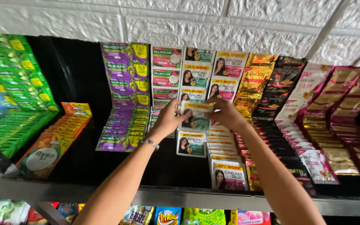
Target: The person repeatedly picks up small sachets from a cardboard box on the floor and places them onto a shelf in a store. The person arranges the sachets in neat rows among other products on the shelf.
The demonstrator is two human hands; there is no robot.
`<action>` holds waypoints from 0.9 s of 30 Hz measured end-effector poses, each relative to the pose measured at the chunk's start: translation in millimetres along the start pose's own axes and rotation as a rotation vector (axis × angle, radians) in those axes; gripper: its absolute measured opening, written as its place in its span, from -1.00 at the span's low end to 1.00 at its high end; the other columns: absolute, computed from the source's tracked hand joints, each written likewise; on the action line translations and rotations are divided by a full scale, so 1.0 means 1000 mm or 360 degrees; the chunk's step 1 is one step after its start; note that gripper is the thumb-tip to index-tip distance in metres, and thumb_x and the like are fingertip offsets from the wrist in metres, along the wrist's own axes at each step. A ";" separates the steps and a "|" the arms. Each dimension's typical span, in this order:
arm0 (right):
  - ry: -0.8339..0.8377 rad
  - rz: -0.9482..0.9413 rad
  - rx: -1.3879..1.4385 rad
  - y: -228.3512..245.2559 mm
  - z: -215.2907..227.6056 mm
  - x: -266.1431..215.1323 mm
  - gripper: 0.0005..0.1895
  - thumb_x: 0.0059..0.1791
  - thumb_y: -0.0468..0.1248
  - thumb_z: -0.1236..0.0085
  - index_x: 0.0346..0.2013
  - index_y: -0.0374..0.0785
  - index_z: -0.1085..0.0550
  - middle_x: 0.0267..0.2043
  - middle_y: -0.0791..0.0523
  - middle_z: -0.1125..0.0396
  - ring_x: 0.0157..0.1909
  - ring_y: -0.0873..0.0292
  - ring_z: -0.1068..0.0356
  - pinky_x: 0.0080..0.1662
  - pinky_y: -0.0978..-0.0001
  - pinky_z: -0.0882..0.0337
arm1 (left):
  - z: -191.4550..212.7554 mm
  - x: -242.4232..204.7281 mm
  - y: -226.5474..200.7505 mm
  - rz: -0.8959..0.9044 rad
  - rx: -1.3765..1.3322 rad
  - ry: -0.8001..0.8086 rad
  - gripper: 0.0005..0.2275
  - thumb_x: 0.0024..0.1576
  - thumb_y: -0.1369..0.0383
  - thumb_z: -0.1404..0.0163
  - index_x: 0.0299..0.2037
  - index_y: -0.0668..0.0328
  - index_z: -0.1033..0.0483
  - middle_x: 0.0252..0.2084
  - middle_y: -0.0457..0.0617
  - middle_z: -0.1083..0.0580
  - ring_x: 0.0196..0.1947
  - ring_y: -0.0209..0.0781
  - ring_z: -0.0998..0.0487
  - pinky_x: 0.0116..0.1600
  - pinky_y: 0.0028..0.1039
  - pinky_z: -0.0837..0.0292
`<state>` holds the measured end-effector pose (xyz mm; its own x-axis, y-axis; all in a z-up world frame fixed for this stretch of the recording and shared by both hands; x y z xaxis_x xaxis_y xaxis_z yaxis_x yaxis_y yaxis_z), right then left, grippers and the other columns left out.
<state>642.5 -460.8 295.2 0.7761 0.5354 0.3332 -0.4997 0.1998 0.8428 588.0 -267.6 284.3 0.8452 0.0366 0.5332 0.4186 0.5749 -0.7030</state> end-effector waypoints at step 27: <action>0.0421 -0.0034 -0.1426 -0.027 -0.058 -0.036 -0.34 -0.22 -0.01 -0.45 0.09 -0.15 -0.44 0.00 0.03 -0.32 0.00 -0.04 -0.43 0.05 0.07 -0.42 | -0.049 -0.057 0.033 0.0102 0.0582 0.0680 -0.50 -0.08 0.40 -0.31 0.01 0.38 -0.35 -0.12 0.33 -0.54 -0.12 0.17 -0.61 -0.05 -0.14 -0.53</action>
<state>605.3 -437.8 236.2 0.7308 0.6717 0.1215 -0.6821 0.7112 0.1704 569.5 -291.1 207.9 0.9564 -0.2096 0.2032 0.2837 0.8311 -0.4783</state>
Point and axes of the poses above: each hand's wrist, its own x-axis towards the middle knuckle, its own z-axis out of the back of the hand, y = z × x, the point moved 9 cm from there along x, towards the middle knuckle
